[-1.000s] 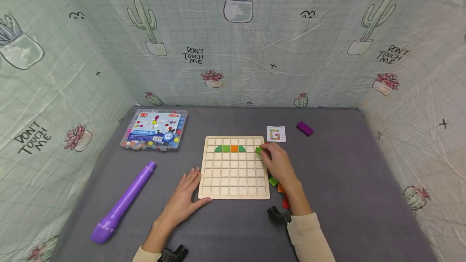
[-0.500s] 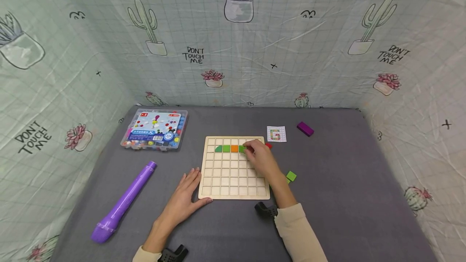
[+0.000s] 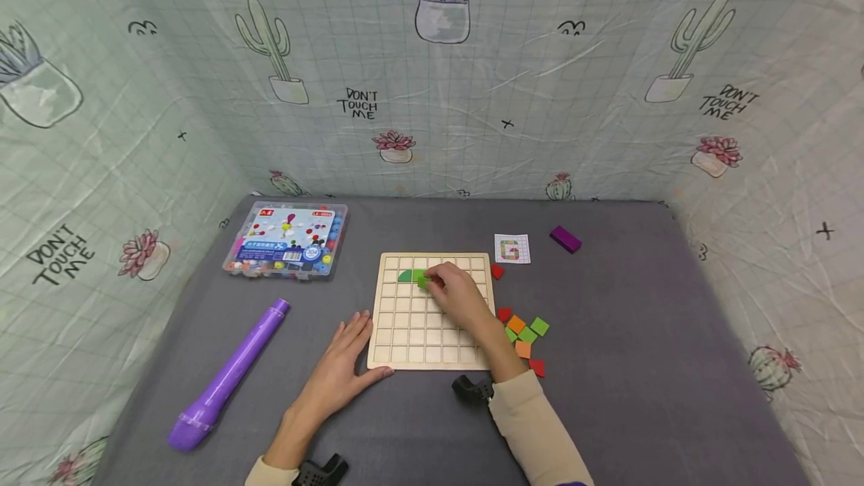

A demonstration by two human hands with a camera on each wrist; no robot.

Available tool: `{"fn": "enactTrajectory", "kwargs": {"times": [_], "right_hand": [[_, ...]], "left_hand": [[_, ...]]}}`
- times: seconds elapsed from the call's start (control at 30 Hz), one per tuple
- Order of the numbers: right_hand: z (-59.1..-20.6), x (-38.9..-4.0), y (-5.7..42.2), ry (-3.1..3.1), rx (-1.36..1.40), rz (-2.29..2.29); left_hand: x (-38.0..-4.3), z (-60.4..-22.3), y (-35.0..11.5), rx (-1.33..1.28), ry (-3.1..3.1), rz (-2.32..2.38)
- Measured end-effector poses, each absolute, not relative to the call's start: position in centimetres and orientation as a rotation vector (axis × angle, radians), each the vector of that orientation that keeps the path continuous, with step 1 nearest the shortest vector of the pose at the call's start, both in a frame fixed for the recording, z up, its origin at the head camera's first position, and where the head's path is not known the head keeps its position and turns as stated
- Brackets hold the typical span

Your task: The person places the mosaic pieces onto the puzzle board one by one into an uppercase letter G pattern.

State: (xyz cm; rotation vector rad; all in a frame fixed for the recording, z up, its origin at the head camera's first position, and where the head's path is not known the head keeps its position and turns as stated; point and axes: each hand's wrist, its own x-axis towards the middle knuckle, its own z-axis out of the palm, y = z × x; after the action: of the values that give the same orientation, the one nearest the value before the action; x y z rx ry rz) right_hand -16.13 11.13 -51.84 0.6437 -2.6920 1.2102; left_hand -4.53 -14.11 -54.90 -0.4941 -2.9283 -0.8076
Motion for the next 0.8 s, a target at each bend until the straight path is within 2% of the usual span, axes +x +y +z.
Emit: {"fn": "enactTrajectory", "kwargs": {"times": [0.8], "right_hand": [[-53.2, -16.4, 8.1, -2.743, 0.705, 1.156]], "left_hand": [[-4.5, -54.8, -14.0, -0.495, -2.940, -0.794]]}}
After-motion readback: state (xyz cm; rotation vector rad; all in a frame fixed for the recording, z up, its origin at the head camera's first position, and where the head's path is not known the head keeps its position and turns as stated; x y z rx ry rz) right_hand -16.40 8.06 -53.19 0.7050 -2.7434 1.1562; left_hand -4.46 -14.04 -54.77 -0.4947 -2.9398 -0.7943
